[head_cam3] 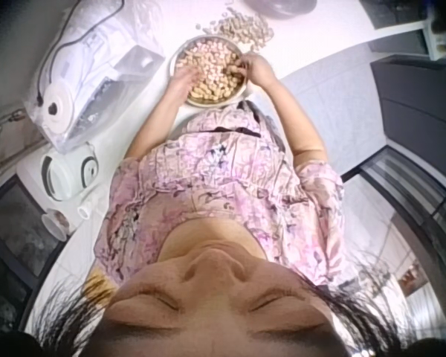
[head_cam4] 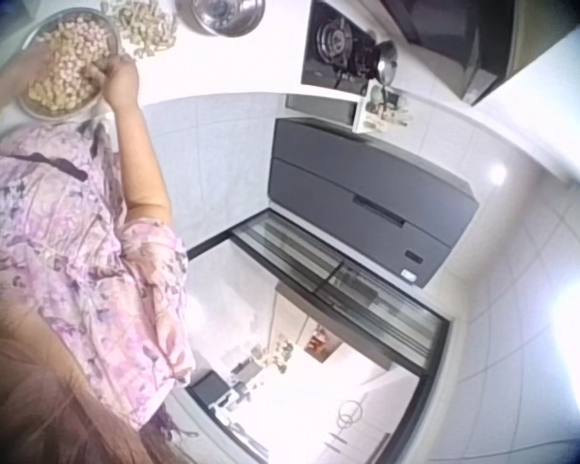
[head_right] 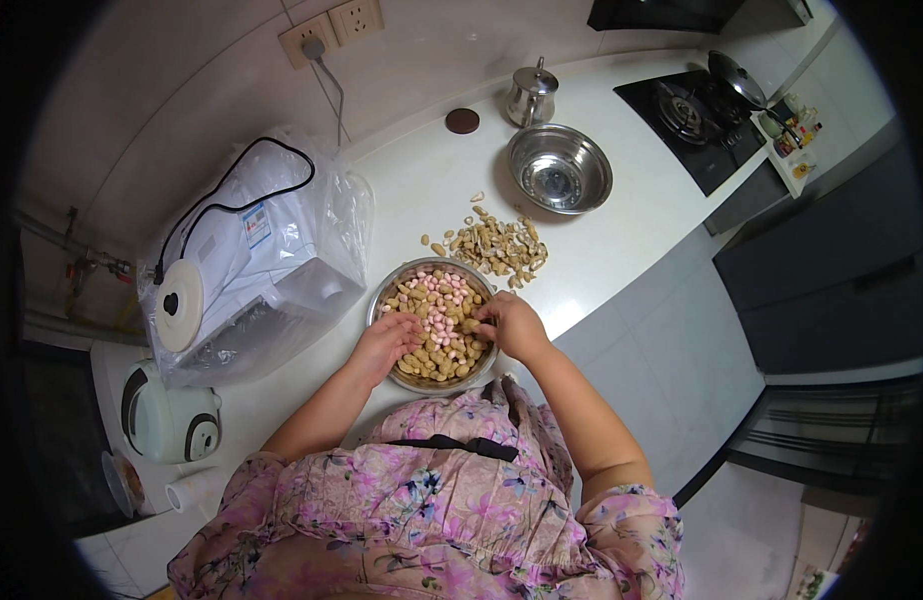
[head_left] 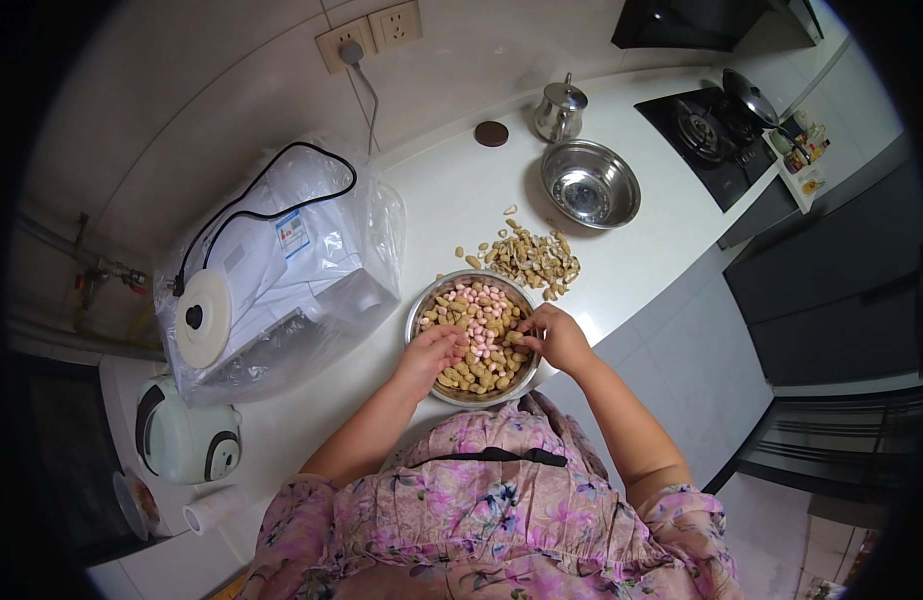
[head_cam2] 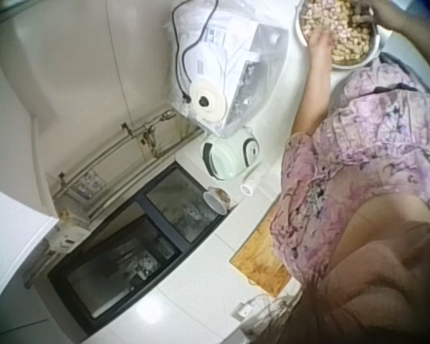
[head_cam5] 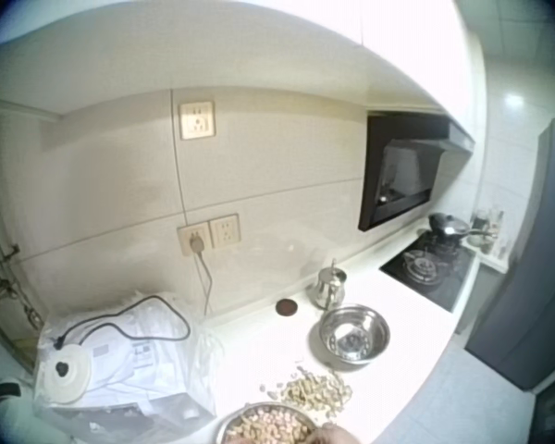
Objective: The person sorts peanuts in a bowl by hand, removing the pinkish skins and placing the cleaned kernels into the bowl.
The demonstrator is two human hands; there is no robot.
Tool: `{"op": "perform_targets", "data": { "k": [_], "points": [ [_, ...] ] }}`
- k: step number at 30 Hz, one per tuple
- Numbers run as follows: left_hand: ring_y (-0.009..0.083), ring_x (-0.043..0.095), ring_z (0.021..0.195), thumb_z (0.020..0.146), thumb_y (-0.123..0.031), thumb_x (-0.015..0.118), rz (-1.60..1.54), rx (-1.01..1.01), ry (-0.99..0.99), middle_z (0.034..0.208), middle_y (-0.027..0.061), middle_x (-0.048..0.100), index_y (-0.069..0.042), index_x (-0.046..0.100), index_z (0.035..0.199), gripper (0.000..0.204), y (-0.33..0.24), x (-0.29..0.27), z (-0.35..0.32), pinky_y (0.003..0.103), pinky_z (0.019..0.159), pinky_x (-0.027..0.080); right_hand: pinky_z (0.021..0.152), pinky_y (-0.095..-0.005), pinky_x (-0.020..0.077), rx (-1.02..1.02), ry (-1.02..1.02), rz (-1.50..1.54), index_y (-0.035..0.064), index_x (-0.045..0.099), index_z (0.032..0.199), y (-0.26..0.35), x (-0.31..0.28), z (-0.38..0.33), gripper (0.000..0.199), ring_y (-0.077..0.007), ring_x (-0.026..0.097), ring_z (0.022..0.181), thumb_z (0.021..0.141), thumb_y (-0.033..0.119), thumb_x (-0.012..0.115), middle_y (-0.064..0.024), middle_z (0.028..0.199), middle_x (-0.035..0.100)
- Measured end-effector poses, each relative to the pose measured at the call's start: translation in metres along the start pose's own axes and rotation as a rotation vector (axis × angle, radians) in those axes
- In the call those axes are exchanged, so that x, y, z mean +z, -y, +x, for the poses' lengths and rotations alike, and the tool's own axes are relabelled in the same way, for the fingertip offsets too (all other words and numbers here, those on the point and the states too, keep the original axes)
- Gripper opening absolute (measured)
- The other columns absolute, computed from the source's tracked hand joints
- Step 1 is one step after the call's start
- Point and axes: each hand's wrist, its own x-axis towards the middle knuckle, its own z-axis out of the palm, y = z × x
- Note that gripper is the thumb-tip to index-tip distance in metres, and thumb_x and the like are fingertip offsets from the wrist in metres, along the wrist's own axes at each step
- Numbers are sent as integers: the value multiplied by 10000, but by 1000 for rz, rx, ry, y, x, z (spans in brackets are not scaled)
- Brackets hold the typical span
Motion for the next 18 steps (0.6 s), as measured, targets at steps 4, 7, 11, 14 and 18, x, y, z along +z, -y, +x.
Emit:
{"op": "perform_targets", "data": {
  "k": [4,7,11,14,18],
  "points": [
    [144,558,833,905,-187,479,84,-31,113,930,74,581,-27,511,1077,237,-9,25,-6,268,752,458,634,-210,421,122,57,661,30,637,857,18,1,0,159,-74,499,722,713,42,704,8,796,539],
    [123,560,806,909,-208,483,49,-53,166,923,54,584,-31,522,1063,238,-14,37,-10,241,720,462,650,-215,422,37,8,671,34,631,846,30,2,-1,165,-85,506,723,702,44,711,1,796,545],
    [113,563,784,903,-184,494,63,-5,191,906,44,585,-27,543,1035,211,-13,41,-10,230,703,468,662,-222,424,-23,-41,615,30,602,825,45,4,-2,184,-99,512,726,688,51,723,-18,783,545],
    [127,569,822,893,-133,500,147,88,177,922,62,594,1,550,1043,207,-10,36,-7,249,741,471,660,-225,433,-96,-55,505,33,576,836,53,2,-2,208,-98,515,738,689,49,724,-22,783,543],
    [121,569,875,869,-40,503,408,240,133,968,70,601,18,547,1094,236,-17,37,-9,240,780,462,665,-216,446,-141,-35,498,34,549,860,54,2,0,211,-80,514,751,715,29,702,-11,797,538]
  ]
}}
